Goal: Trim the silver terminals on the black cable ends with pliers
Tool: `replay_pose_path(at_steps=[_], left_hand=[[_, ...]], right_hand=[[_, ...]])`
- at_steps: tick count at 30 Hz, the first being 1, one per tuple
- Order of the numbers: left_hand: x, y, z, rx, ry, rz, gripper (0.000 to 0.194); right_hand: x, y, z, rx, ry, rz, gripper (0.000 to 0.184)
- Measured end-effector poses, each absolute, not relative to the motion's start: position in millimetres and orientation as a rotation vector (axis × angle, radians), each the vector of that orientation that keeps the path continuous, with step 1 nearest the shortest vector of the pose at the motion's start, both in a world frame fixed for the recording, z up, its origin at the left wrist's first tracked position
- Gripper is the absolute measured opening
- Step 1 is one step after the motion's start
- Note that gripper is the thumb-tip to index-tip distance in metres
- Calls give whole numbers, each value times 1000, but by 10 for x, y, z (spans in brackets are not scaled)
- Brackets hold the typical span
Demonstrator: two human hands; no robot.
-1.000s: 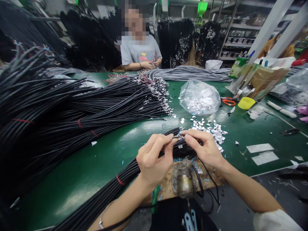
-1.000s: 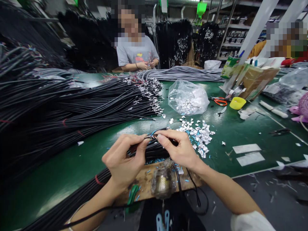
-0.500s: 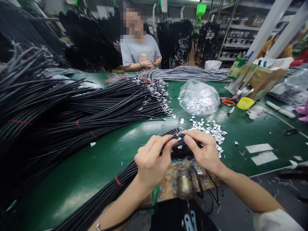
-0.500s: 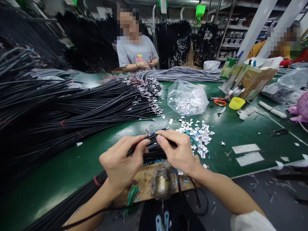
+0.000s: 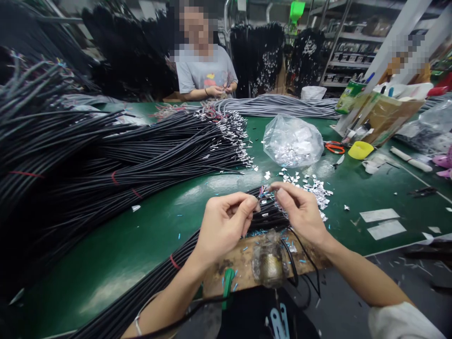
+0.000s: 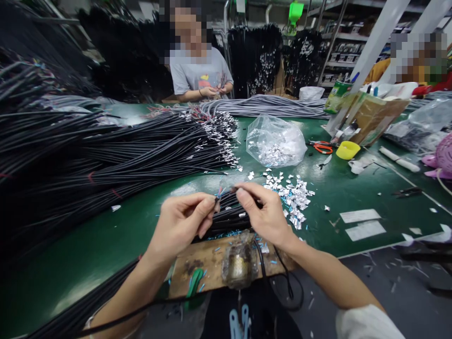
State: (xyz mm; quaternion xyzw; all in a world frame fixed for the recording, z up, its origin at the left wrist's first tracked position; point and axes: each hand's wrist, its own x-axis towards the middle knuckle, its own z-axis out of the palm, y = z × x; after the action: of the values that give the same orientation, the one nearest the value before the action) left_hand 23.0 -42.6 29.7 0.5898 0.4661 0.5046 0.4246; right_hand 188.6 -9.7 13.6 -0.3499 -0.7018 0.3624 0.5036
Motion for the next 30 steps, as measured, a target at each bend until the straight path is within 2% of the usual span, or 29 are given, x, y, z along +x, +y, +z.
replay_pose_path(at_steps=[6, 8, 11, 13, 15, 19, 21, 24, 25, 28, 30], left_hand=[[292, -477, 221, 1767, 1342, 1290, 17], [275, -461, 206, 1836, 1367, 1302, 13], [244, -417, 199, 1958, 1360, 1391, 7], [240, -396, 197, 2047, 1341, 1443, 5], [252, -390, 192, 2098, 1368, 1447, 5], [285, -402, 185, 2060, 1456, 1275, 16], [281, -397, 188, 1973, 1450, 1177, 26], [254, -380, 198, 1834, 1450, 1120, 36], [246, -378, 202, 1805, 1450, 1109, 38], [243, -399, 208, 1788, 1440, 1096, 37], [258, -427, 204, 1799, 1444, 1183, 29]], right_hand=[[1868, -89, 195, -830, -1620, 949, 23], [1845, -76, 182, -808, -1522, 1183, 29], [1812, -44, 126, -711, -1328, 1741, 36], [1806, -26, 101, -645, -1335, 1917, 38], [1814, -18, 101, -672, -1478, 1709, 33], [1828, -29, 119, -841, -1645, 807, 17], [1812, -36, 111, -852, -1628, 828, 16], [1783, -38, 107, -760, -1647, 1259, 20], [1785, -34, 117, -725, -1697, 1300, 21], [1861, 11, 175, -788, -1802, 916, 18], [1970, 77, 214, -899, -1695, 649, 14]])
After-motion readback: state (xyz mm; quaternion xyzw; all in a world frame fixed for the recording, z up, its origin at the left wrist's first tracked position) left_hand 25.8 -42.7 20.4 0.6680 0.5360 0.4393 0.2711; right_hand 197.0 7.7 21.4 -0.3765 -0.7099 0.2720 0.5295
